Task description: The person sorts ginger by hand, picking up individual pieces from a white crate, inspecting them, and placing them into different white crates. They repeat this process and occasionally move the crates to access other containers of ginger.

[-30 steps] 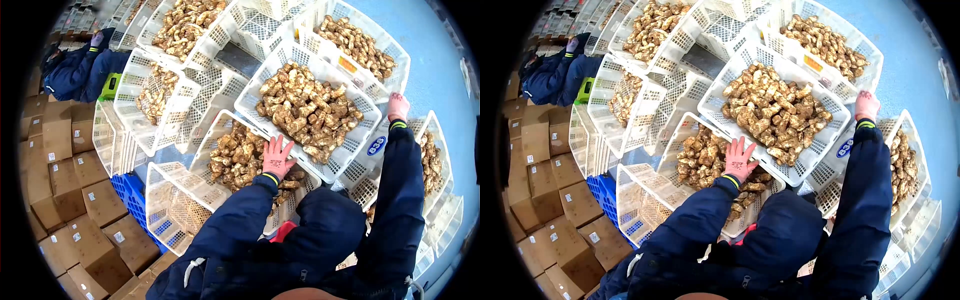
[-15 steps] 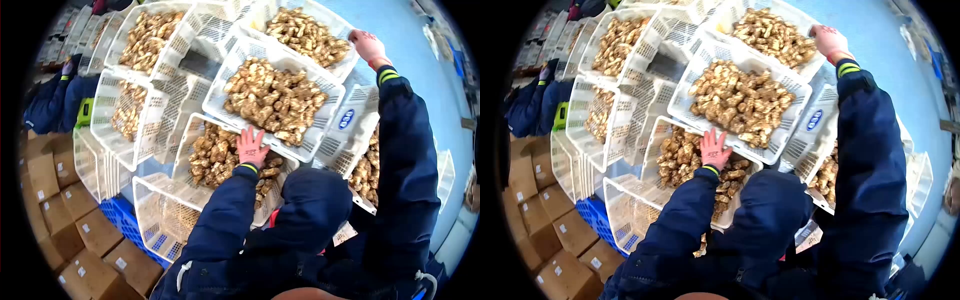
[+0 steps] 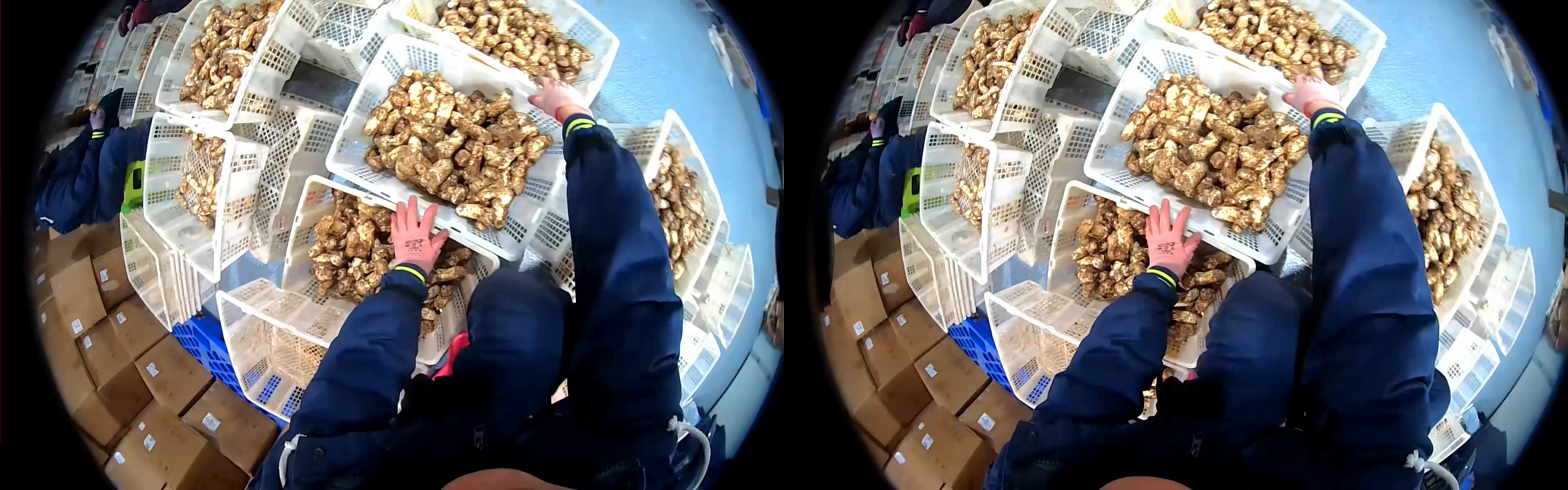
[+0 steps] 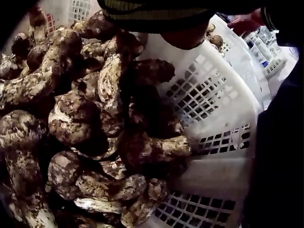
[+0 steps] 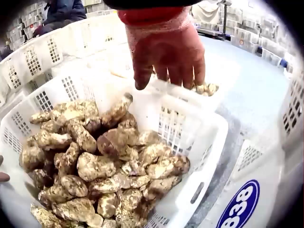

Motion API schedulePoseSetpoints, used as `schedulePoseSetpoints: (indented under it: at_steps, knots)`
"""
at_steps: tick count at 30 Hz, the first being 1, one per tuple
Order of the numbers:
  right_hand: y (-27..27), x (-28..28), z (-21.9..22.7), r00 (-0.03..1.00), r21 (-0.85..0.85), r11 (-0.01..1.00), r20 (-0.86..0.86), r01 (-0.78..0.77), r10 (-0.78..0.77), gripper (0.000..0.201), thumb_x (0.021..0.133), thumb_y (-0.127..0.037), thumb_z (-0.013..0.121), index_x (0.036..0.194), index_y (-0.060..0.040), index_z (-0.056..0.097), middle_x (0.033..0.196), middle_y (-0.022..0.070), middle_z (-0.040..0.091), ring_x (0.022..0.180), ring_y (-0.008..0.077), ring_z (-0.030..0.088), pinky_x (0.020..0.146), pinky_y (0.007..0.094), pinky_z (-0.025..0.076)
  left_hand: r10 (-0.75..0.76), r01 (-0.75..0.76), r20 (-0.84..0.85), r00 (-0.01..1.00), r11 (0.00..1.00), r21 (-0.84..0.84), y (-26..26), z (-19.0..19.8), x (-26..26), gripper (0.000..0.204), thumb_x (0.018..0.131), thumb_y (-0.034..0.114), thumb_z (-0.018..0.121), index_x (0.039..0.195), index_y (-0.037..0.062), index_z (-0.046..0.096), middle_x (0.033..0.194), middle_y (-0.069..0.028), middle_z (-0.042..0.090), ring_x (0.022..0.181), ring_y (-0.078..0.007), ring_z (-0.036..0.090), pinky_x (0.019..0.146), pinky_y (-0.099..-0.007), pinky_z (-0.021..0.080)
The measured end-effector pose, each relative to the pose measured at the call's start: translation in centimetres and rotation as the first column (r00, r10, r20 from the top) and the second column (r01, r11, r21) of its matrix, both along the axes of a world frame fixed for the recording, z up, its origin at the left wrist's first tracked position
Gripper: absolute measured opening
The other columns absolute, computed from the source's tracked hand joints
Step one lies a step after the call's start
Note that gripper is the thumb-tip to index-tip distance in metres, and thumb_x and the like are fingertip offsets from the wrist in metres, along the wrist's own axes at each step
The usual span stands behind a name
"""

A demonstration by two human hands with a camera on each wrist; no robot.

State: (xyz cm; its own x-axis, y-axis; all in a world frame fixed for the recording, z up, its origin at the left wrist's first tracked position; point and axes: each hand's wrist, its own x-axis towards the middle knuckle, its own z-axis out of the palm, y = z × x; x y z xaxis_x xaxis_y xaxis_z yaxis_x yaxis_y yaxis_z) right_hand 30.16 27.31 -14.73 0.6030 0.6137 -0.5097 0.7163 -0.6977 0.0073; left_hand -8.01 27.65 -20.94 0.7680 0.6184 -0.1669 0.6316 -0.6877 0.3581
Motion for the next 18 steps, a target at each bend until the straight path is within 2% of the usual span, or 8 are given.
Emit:
schedulePoseSetpoints:
  at_steps: [2, 3, 6, 10, 11, 14, 16, 18]
  knots:
    - [-0.8, 0.3, -3.9, 0.995, 0.057, 0.993, -0.004, 0.103, -0.103, 0.053, 0.077, -0.042, 0.050, 0.115, -0.0061, 0.046, 0.113, 0.0165, 0.051, 0.105, 0.0265, 0.049, 0.087, 0.0361, 0.040, -0.016, 0.015, -0.028, 0.999, 0.999, -0.034, 0.3, 0.5, 0.2, 0.054, 0.074, 0.041, 0.055, 0.121, 0.0204, 0.040, 0.134, -0.0168, 0.022, 0.121, -0.0410, 0.019, 0.099, -0.0494, 0.017]
    - [-0.9, 0.5, -4.3, 0.998, 0.095, 0.994, 0.030, 0.050, -0.053, 0.051, 0.077, -0.042, 0.050, 0.115, -0.0076, 0.048, 0.113, 0.0159, 0.051, 0.104, 0.0265, 0.050, 0.086, 0.0363, 0.040, -0.017, 0.017, -0.015, 1.000, 1.000, -0.023, 0.3, 0.5, 0.2, 0.055, 0.073, 0.041, 0.055, 0.121, 0.0201, 0.040, 0.133, -0.0176, 0.022, 0.120, -0.0422, 0.020, 0.098, -0.0497, 0.018]
    - [-1.6, 1.6, -2.5, 0.999, 0.119, 0.992, -0.029, 0.031, -0.028, 0.043, 0.079, -0.043, 0.049, 0.109, -0.0118, 0.053, 0.106, 0.0109, 0.056, 0.098, 0.0267, 0.053, 0.082, 0.0374, 0.042, -0.026, 0.026, 0.022, 0.999, 1.000, -0.003, 0.2, -0.1, 0.0, 0.055, 0.073, 0.040, 0.056, 0.121, 0.0200, 0.040, 0.133, -0.0180, 0.023, 0.120, -0.0432, 0.020, 0.098, -0.0500, 0.018]
    - [-1.3, 1.6, -1.6, 0.964, 0.094, 0.988, 0.250, -0.119, 0.093, 0.033, 0.082, -0.039, 0.047, 0.097, -0.0103, 0.055, 0.096, 0.0121, 0.059, 0.091, 0.0261, 0.056, 0.075, 0.0368, 0.045, -0.023, 0.023, 0.032, 0.999, 1.000, -0.010, 0.2, 0.2, 0.1, 0.055, 0.072, 0.036, 0.058, 0.121, 0.0191, 0.041, 0.131, -0.0184, 0.025, 0.119, -0.0431, 0.021, 0.097, -0.0501, 0.019]
    - [-1.7, 2.5, -0.9, 0.974, 0.104, 0.992, 0.225, -0.065, 0.040, 0.031, 0.083, -0.037, 0.045, 0.095, -0.0094, 0.054, 0.092, 0.0123, 0.059, 0.088, 0.0268, 0.057, 0.072, 0.0365, 0.047, -0.007, 0.008, 0.026, 1.000, 0.999, -0.032, 0.2, 0.2, 0.1, 0.054, 0.071, 0.036, 0.059, 0.120, 0.0190, 0.041, 0.131, -0.0187, 0.025, 0.119, -0.0431, 0.021, 0.097, -0.0501, 0.019]
    - [-2.9, 6.1, 0.8, 0.857, 0.266, 0.934, 0.509, -0.240, 0.075, 0.027, 0.085, -0.035, 0.042, 0.092, -0.0107, 0.050, 0.083, 0.0139, 0.060, 0.080, 0.0280, 0.059, 0.066, 0.0380, 0.047, -0.020, 0.020, 0.040, 0.999, 1.000, 0.003, 0.1, -0.3, 0.0, 0.053, 0.071, 0.036, 0.058, 0.118, 0.0188, 0.042, 0.132, -0.0180, 0.023, 0.120, -0.0425, 0.020, 0.097, -0.0504, 0.019]
    - [-2.2, 7.5, 4.4, 0.827, 0.189, 0.923, 0.529, -0.334, 0.191, 0.027, 0.084, -0.036, 0.042, 0.094, -0.0116, 0.050, 0.084, 0.0136, 0.060, 0.082, 0.0280, 0.057, 0.067, 0.0386, 0.046, -0.026, 0.025, 0.027, 0.999, 1.000, 0.011, 0.1, -0.1, 0.0, 0.053, 0.072, 0.039, 0.056, 0.119, 0.0190, 0.042, 0.133, -0.0169, 0.023, 0.121, -0.0419, 0.019, 0.097, -0.0502, 0.019]
    - [-1.5, 7.4, 6.3, 0.838, 0.272, 0.900, 0.521, -0.341, 0.160, 0.028, 0.083, -0.034, 0.043, 0.091, -0.0092, 0.053, 0.087, 0.0108, 0.060, 0.084, 0.0277, 0.057, 0.069, 0.0385, 0.045, -0.023, 0.022, 0.031, 0.999, 1.000, 0.020, 0.0, -0.1, -0.1, 0.053, 0.073, 0.041, 0.054, 0.119, 0.0194, 0.042, 0.133, -0.0163, 0.022, 0.121, -0.0412, 0.019, 0.098, -0.0494, 0.019]
